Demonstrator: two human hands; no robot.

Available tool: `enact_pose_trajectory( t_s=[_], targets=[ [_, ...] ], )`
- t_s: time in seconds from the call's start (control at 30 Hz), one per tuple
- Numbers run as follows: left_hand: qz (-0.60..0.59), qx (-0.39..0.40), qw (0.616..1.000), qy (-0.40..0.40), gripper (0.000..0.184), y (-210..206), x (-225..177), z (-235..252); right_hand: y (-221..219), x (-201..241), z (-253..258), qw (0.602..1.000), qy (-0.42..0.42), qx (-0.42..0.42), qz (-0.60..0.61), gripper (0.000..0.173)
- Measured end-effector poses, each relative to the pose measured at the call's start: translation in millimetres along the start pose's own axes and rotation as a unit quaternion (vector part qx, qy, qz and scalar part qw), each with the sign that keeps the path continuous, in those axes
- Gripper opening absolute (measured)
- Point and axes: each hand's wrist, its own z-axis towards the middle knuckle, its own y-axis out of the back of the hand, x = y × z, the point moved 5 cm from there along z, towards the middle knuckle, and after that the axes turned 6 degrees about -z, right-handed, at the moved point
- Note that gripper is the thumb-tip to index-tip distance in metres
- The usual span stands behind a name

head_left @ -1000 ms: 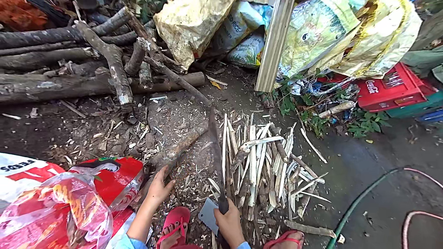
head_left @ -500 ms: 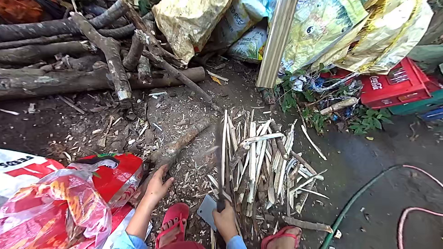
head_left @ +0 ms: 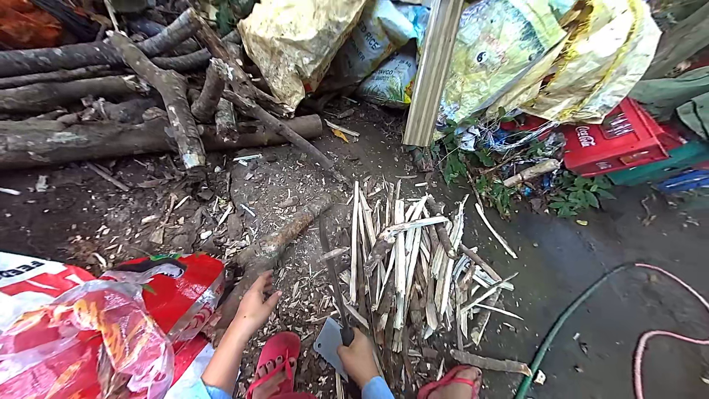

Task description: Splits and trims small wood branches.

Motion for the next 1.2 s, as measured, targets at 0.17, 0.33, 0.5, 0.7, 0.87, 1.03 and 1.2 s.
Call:
enact_pose_trajectory(
  t_s=[0.17,0.33,0.5,0.7,0.87,1.03,1.2],
  targets=[
    [-0.003,0.011,1.000,0.010,0.060,-3.1,5.2,3.2,0.9,10.9,-29.3,0.999,0.026,-0.028,0.019,0.042],
    [-0.021,0.046,0.999,0.006,0.067,-29.4,-3.7,16.9,-25.1,1.6,-2.9,0.995,-0.056,0.029,-0.081,0.047],
    [0.068,0.103,0.992,-0.033,0.080,-72.7,-19.3,34.7,-36.1,-2.3,5.0,0.993,-0.061,0.038,-0.094,0.046],
    [0.102,0.185,0.969,0.125,0.080,-112.4,-1.9,29.4,-36.9,-3.8,6.0,0.994,-0.064,0.047,-0.073,0.045],
    [-0.100,0.172,0.976,0.086,0.073,-128.5,16.5,10.8,-44.2,-4.9,5.0,0.994,-0.070,0.065,0.058,0.041],
    [0.058,0.178,0.979,-0.079,0.051,-118.9,11.3,10.7,-37.4,10.4,-10.8,0.967,-0.088,0.112,0.211,0.030],
    [0.201,0.075,0.944,-0.249,0.026,-99.9,-9.2,25.9,-26.2,17.3,-19.8,0.953,-0.095,0.110,0.265,0.023]
  ],
)
